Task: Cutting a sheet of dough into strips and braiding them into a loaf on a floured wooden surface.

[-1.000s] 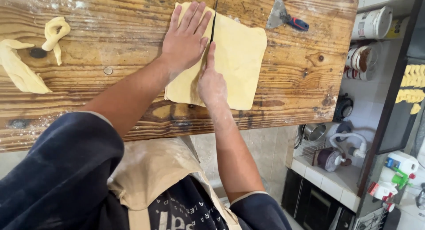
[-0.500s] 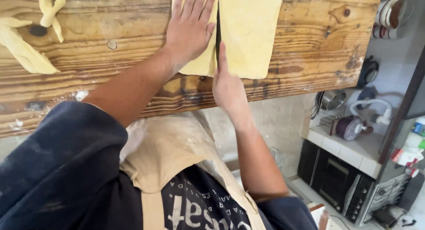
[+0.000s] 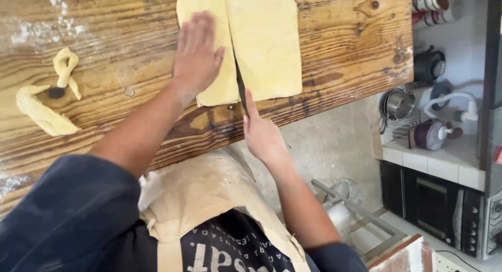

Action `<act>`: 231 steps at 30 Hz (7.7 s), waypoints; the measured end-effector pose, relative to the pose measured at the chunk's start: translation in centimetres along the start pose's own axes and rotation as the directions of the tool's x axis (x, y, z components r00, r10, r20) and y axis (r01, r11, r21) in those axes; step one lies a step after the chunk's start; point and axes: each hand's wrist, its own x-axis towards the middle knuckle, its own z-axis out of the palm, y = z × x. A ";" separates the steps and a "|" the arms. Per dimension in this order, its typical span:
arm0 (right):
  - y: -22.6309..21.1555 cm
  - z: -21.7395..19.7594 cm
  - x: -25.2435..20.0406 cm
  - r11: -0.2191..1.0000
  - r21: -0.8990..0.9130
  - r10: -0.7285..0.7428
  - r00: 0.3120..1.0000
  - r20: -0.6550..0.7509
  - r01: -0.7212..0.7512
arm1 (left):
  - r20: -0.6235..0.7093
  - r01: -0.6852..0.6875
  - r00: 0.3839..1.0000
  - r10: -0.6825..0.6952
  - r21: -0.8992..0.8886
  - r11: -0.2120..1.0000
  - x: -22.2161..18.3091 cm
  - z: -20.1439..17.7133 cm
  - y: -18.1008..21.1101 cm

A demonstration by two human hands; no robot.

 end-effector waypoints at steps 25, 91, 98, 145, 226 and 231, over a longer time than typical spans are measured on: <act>4.0 -10.9 25.6 0.575 -0.128 -0.750 0.459 -0.476 0.808 | -0.377 0.536 0.594 -0.711 -0.473 0.699 -4.9 13.2 2.4; -0.4 -16.4 30.7 0.688 0.012 -0.725 0.688 0.034 0.725 | -0.340 0.126 0.865 -0.370 -0.567 0.814 -1.0 12.5 11.0; 12.6 -20.9 27.6 0.741 -0.094 -0.635 0.648 -0.421 0.665 | -0.481 0.066 0.855 -0.197 -0.276 0.959 4.9 8.2 7.6; 4.7 -7.6 8.1 0.995 -0.093 0.026 1.000 -0.007 -0.027 | -0.175 -0.029 0.983 0.064 0.193 0.981 12.3 7.6 5.1; 25.3 -24.3 27.9 0.417 -0.707 -0.718 0.684 0.129 0.571 | -0.623 0.136 0.777 0.096 0.315 0.939 11.4 20.1 16.1; 24.0 -24.7 28.1 0.389 -0.701 -0.700 0.687 0.196 0.597 | -0.640 0.160 0.767 0.040 0.251 0.955 10.8 20.8 16.8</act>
